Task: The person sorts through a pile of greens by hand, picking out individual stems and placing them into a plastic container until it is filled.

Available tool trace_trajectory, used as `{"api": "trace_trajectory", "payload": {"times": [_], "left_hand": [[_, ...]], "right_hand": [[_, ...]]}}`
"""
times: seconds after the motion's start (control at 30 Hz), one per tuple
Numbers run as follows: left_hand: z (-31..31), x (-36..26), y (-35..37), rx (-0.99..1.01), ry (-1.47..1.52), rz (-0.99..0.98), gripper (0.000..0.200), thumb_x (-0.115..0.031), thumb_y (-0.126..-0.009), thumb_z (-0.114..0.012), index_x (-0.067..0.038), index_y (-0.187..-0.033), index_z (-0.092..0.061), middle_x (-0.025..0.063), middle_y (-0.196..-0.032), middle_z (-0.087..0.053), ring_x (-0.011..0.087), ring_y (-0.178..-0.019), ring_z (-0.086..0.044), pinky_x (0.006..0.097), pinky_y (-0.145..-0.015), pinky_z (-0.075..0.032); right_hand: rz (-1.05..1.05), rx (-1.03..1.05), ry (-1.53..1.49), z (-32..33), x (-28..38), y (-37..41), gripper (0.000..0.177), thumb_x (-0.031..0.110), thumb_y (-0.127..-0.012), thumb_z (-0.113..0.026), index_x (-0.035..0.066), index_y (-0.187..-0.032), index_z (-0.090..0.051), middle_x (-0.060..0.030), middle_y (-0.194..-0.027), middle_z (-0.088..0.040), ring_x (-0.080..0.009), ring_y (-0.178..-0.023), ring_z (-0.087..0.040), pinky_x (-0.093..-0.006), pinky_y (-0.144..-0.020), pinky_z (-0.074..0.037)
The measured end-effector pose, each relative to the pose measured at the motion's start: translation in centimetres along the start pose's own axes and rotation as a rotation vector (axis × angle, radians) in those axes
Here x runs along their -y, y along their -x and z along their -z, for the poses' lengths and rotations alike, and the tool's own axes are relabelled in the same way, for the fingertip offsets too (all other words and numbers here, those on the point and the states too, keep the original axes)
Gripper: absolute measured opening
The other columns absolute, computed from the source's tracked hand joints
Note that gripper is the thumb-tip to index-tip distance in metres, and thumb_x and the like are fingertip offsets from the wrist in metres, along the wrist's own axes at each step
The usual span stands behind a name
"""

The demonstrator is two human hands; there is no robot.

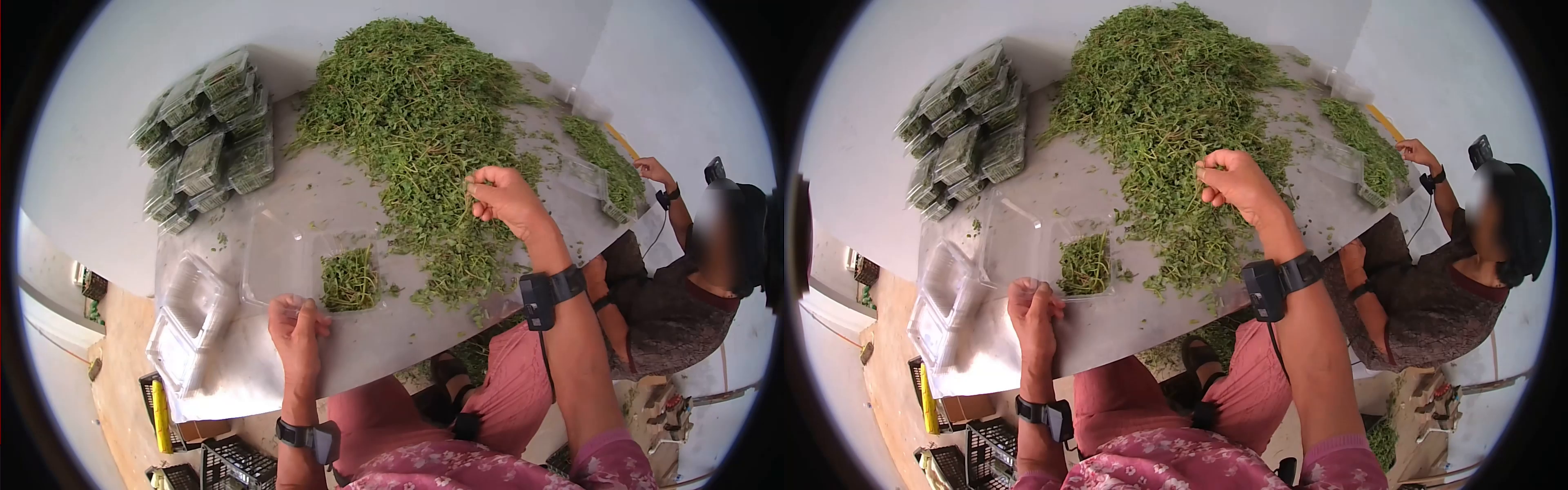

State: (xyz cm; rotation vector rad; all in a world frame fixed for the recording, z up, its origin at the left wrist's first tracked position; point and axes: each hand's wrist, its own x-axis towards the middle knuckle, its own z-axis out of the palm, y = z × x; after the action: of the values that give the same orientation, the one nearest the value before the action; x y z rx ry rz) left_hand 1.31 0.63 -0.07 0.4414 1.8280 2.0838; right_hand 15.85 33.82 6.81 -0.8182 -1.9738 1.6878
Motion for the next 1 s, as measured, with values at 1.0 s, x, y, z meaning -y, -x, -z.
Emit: {"api": "trace_trajectory", "payload": {"times": [1.0], "left_hand": [[2.3,-1.3,1.3,-0.087,0.248,0.260,0.010,-0.005,-0.092,-0.058,-0.001,-0.097,-0.050,0.0076,-0.078,-0.058,0.0149,-0.059,-0.059,0.0238,-0.050,-0.046]], "right_hand": [[0.088,0.158,0.214,-7.2,1.9,0.3,0.019,0.015,-0.092,-0.061,-0.003,-0.096,-0.061,-0.0045,-0.072,-0.062,-0.0093,-0.057,-0.059,-0.0256,-0.048,-0.044]]}}
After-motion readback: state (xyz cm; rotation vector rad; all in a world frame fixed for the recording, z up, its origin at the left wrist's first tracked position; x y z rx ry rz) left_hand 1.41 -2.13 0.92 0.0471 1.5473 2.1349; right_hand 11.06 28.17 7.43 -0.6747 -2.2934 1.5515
